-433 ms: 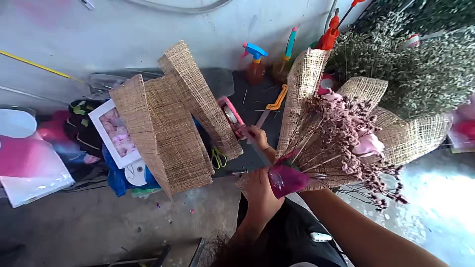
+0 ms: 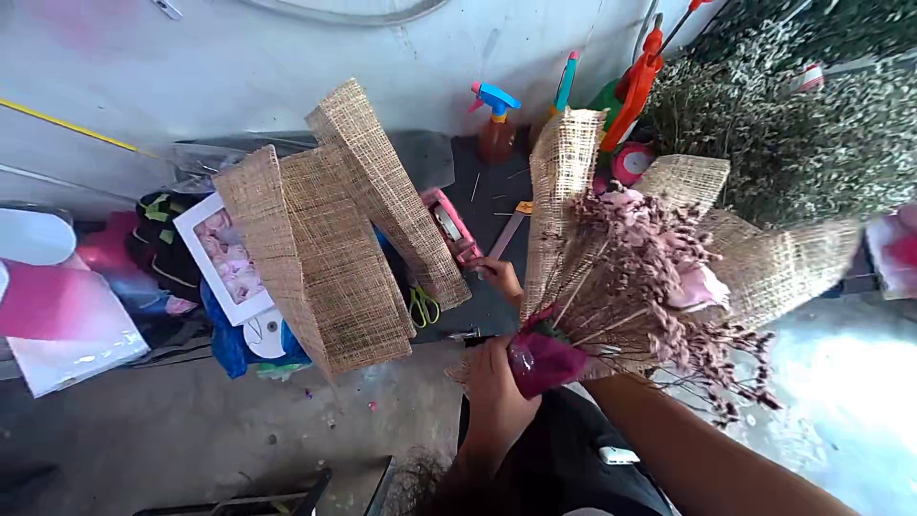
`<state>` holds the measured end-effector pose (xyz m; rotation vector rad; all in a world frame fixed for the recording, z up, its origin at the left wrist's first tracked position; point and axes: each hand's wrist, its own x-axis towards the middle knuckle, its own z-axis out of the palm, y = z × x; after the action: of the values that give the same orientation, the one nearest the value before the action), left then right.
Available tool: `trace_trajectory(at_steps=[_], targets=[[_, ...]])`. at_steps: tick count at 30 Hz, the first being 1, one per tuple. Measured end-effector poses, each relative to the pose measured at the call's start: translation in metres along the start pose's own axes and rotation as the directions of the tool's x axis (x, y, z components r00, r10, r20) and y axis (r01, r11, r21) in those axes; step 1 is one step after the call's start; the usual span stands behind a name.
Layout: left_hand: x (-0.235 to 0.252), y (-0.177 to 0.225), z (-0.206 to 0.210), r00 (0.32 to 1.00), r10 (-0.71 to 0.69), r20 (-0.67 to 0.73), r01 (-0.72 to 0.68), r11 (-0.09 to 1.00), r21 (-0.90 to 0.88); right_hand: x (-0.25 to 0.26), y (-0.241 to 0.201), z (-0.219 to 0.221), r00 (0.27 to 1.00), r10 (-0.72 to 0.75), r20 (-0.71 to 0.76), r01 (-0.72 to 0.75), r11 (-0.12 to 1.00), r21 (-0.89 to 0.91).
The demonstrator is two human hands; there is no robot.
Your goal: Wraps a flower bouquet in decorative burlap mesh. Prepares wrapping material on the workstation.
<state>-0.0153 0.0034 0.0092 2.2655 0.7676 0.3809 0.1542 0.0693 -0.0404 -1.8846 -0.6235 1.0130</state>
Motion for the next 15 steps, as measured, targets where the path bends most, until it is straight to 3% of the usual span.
trace_trajectory(at_steps=[2, 3, 5, 6, 7, 8, 10, 12, 15], targets=[[0.005, -0.002, -0.006, 1.000, -0.003, -0.016, 0.003, 0.999, 0.037, -0.037, -0.016, -0.012, 0.992, -0.096, -0.079, 0.108, 0.982, 0.157], [0.008, -0.003, -0.009, 1.000, -0.008, -0.022, 0.009, 0.999, 0.044, -0.067, -0.029, -0.028, 0.997, -0.061, -0.056, 0.069, 0.985, 0.159], [0.014, -0.006, -0.016, 0.999, -0.015, -0.048, 0.017, 0.999, 0.042, -0.127, -0.055, -0.067, 0.969, 0.245, 0.033, -0.241, 0.966, -0.091], [0.017, -0.007, -0.019, 0.998, -0.015, -0.060, 0.018, 0.999, 0.048, -0.146, -0.065, -0.083, 0.908, 0.408, 0.098, -0.364, 0.882, -0.299], [0.019, -0.007, -0.022, 0.998, -0.020, -0.064, 0.023, 0.998, 0.053, -0.155, -0.058, -0.090, 0.840, 0.519, 0.160, -0.397, 0.788, -0.470], [0.020, -0.007, -0.024, 0.998, -0.021, -0.064, 0.024, 0.998, 0.059, -0.155, -0.041, -0.090, 0.818, 0.550, 0.170, -0.385, 0.742, -0.549], [0.024, -0.010, -0.026, 0.998, -0.038, -0.047, 0.041, 0.997, 0.062, -0.153, -0.024, -0.091, 0.859, 0.493, 0.139, -0.347, 0.760, -0.549], [0.025, -0.012, -0.025, 0.992, -0.125, 0.026, 0.123, 0.991, 0.059, -0.151, -0.005, -0.091, 0.936, 0.335, 0.110, -0.238, 0.830, -0.504], [0.027, -0.014, -0.024, 0.971, -0.209, 0.114, 0.200, 0.976, 0.083, -0.147, 0.008, -0.084, 0.925, 0.365, 0.106, -0.265, 0.818, -0.511]])
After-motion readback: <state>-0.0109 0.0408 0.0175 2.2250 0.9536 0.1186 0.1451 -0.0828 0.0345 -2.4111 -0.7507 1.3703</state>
